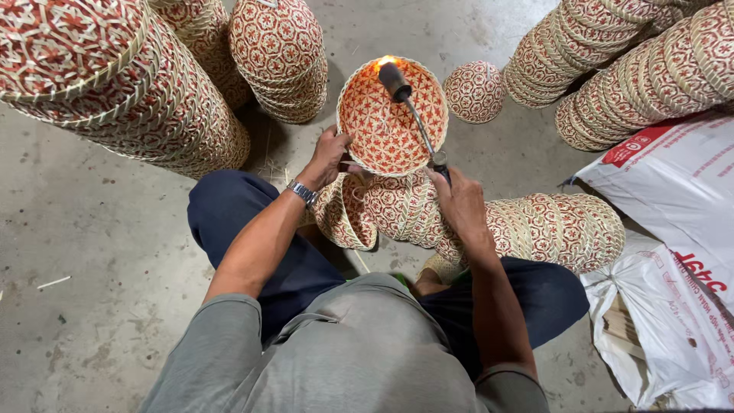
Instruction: The person sits on the floor and uses a handheld blowtorch to apply heat to the interior and exterior surfaces of woven baskets. They rotate the baskets to ensure even coverage and place treated items back into stacks.
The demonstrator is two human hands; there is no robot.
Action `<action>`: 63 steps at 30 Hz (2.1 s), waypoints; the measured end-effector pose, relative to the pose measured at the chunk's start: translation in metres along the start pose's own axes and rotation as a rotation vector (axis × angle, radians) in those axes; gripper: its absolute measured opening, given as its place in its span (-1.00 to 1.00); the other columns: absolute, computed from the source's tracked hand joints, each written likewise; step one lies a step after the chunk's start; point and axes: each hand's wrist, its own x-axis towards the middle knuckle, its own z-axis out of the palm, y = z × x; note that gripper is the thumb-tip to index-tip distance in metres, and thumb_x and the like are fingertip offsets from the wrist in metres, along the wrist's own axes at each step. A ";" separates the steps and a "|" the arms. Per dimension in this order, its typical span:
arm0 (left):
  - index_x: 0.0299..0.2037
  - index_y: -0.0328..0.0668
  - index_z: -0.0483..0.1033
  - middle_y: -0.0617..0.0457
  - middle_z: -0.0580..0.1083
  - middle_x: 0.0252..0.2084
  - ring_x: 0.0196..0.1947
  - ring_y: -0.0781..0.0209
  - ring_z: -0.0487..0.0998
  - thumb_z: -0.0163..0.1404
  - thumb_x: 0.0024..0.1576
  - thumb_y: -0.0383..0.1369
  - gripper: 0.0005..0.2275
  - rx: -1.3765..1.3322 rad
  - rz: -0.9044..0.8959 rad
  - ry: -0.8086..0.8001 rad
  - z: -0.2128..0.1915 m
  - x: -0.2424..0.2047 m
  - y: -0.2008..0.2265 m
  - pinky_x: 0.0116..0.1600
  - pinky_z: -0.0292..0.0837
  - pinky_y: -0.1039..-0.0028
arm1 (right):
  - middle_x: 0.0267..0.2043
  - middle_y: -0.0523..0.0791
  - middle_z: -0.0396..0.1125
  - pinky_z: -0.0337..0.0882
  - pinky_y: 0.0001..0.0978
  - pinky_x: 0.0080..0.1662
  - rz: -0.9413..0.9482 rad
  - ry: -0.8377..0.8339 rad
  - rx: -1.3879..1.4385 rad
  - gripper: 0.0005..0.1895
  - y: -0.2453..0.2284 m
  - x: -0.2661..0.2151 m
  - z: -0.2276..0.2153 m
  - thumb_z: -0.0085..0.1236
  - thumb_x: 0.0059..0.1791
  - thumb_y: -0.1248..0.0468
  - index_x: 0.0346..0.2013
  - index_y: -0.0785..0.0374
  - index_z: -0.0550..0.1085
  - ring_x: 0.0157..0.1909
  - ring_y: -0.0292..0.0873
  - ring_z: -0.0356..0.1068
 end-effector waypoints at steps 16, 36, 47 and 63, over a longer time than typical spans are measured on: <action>0.23 -0.45 0.13 -0.26 0.51 -0.14 -0.40 0.07 0.62 -0.10 0.10 -0.51 -0.54 -0.042 0.145 0.159 0.001 0.003 -0.009 -0.50 0.59 0.37 | -0.43 0.24 0.40 0.38 0.10 -0.27 0.027 0.084 -0.048 -0.56 0.006 0.010 0.013 0.06 0.11 -0.01 -0.15 0.38 0.52 -0.34 0.33 0.44; 0.22 -0.28 0.24 -0.23 0.54 0.01 -0.26 0.04 0.70 -0.08 0.13 -0.44 -0.59 -0.120 0.296 0.276 -0.023 0.013 0.011 -0.29 0.71 0.28 | -0.62 -0.10 0.35 0.33 -0.29 -0.41 0.158 -0.110 0.099 -0.50 0.008 0.017 -0.050 0.02 0.10 -0.05 -0.41 0.36 0.51 -0.54 -0.22 0.37; 0.24 -0.09 0.21 -0.01 0.48 0.05 -0.13 0.14 0.65 -0.09 0.13 -0.46 -0.57 -0.230 0.225 0.239 -0.016 0.020 0.001 -0.28 0.74 0.19 | -0.57 0.02 0.37 0.36 -0.11 -0.33 0.096 -0.087 0.015 -0.53 0.004 0.023 -0.020 0.03 0.12 -0.03 -0.33 0.37 0.52 -0.49 -0.01 0.42; 0.34 -0.20 0.14 -0.14 0.50 0.10 -0.15 0.14 0.70 -0.05 0.23 -0.39 -0.53 -0.209 0.387 0.271 -0.013 0.019 0.005 -0.24 0.65 0.38 | -0.52 0.15 0.37 0.36 0.03 -0.28 0.072 -0.177 -0.083 -0.54 -0.009 0.033 0.010 0.06 0.11 0.02 -0.32 0.43 0.51 -0.45 0.15 0.43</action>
